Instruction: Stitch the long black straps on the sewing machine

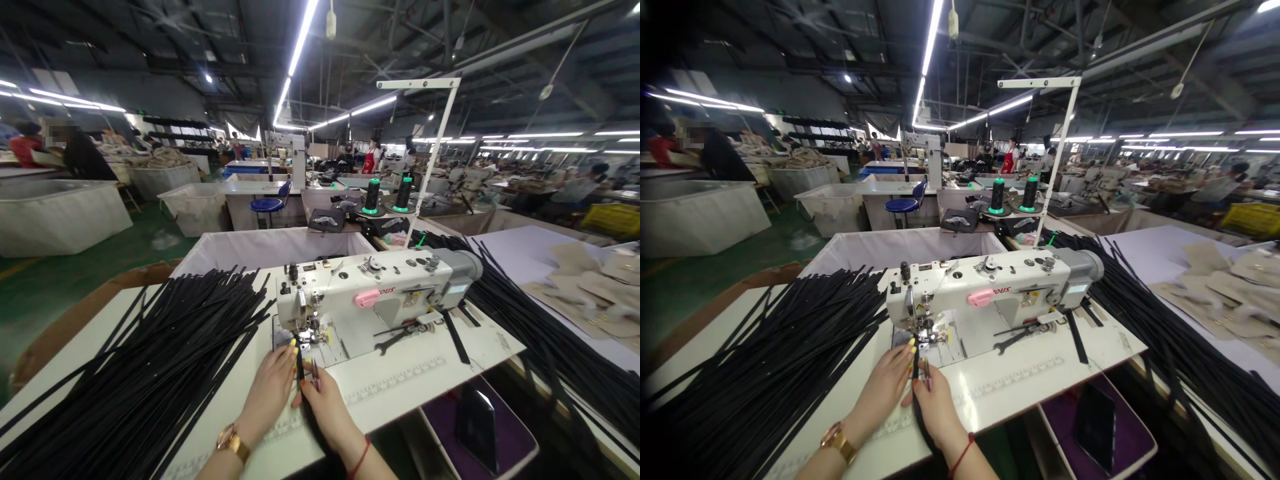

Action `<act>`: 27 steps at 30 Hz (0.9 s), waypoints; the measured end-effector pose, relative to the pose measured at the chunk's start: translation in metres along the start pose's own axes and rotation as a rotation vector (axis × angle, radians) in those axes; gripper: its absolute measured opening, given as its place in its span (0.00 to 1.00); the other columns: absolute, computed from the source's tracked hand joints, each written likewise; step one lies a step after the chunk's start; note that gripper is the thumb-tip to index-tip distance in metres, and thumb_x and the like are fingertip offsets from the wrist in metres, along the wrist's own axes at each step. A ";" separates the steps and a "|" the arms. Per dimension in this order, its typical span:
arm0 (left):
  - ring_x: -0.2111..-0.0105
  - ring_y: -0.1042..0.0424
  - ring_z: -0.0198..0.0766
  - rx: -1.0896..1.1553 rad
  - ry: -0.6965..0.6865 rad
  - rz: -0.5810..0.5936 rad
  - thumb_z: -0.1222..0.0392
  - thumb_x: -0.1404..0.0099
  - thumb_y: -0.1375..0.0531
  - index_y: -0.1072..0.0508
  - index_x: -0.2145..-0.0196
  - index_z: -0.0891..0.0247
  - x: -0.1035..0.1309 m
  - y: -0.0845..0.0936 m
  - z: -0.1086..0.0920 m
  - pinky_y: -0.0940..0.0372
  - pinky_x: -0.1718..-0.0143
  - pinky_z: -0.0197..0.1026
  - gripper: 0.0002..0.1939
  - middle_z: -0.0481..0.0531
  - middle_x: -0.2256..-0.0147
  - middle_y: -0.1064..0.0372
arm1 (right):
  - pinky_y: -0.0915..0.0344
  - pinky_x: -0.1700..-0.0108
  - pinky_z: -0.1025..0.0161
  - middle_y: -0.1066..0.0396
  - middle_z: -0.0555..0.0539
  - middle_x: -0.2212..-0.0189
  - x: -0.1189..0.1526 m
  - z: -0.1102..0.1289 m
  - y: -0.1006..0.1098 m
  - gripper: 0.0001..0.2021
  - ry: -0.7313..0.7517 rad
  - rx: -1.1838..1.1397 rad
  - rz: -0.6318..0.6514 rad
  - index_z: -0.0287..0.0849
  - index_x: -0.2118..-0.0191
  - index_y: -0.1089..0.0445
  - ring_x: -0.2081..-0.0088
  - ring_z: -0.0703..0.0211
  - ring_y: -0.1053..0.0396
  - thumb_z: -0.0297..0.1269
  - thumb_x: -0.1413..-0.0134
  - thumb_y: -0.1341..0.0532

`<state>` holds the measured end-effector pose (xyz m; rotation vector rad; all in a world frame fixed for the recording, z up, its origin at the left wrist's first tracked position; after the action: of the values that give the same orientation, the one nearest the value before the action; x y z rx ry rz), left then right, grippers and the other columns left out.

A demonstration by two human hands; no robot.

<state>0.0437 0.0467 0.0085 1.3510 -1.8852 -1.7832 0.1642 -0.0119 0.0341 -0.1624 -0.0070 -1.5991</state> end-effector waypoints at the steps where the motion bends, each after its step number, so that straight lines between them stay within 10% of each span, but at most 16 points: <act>1: 0.45 0.37 0.50 -0.009 -0.002 -0.002 0.68 0.33 0.50 0.34 0.44 0.64 0.000 0.000 0.000 0.37 0.44 0.58 0.21 0.58 0.44 0.35 | 0.36 0.60 0.61 0.25 0.51 0.81 0.004 0.000 0.001 0.19 0.004 0.000 0.009 0.36 0.48 0.33 0.71 0.56 0.28 0.30 0.45 0.46; 10: 0.44 0.37 0.49 -0.048 -0.030 -0.043 0.65 0.32 0.50 0.33 0.44 0.64 0.006 -0.010 0.004 0.36 0.44 0.56 0.21 0.57 0.44 0.34 | 0.36 0.69 0.63 0.28 0.51 0.83 0.043 -0.020 0.014 0.22 -0.045 0.026 0.111 0.35 0.46 0.34 0.78 0.58 0.30 0.38 0.45 0.44; 15: 0.44 0.36 0.50 -0.039 -0.062 -0.054 0.64 0.33 0.50 0.33 0.43 0.63 0.007 -0.012 0.006 0.36 0.44 0.56 0.21 0.57 0.44 0.34 | 0.32 0.61 0.60 0.24 0.46 0.68 0.061 -0.031 0.031 0.23 0.005 0.203 0.054 0.41 0.49 0.29 0.70 0.54 0.27 0.45 0.49 0.39; 27: 0.44 0.37 0.49 -0.055 -0.005 0.009 0.66 0.31 0.51 0.33 0.44 0.67 0.001 0.002 -0.008 0.37 0.43 0.56 0.20 0.58 0.43 0.35 | 0.31 0.61 0.55 0.25 0.46 0.81 0.065 -0.066 0.024 0.45 -0.066 0.052 0.143 0.27 0.39 0.43 0.73 0.49 0.24 0.64 0.49 0.45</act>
<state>0.0478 0.0402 0.0113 1.3181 -1.8275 -1.8214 0.1801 -0.0841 -0.0263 -0.1714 -0.0862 -1.4487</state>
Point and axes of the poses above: each hand's wrist, its own x-axis away from the middle knuckle, its own y-axis out of the back of the hand, z = x × y, the point moved 6 cm from there along -x, towards the middle knuckle
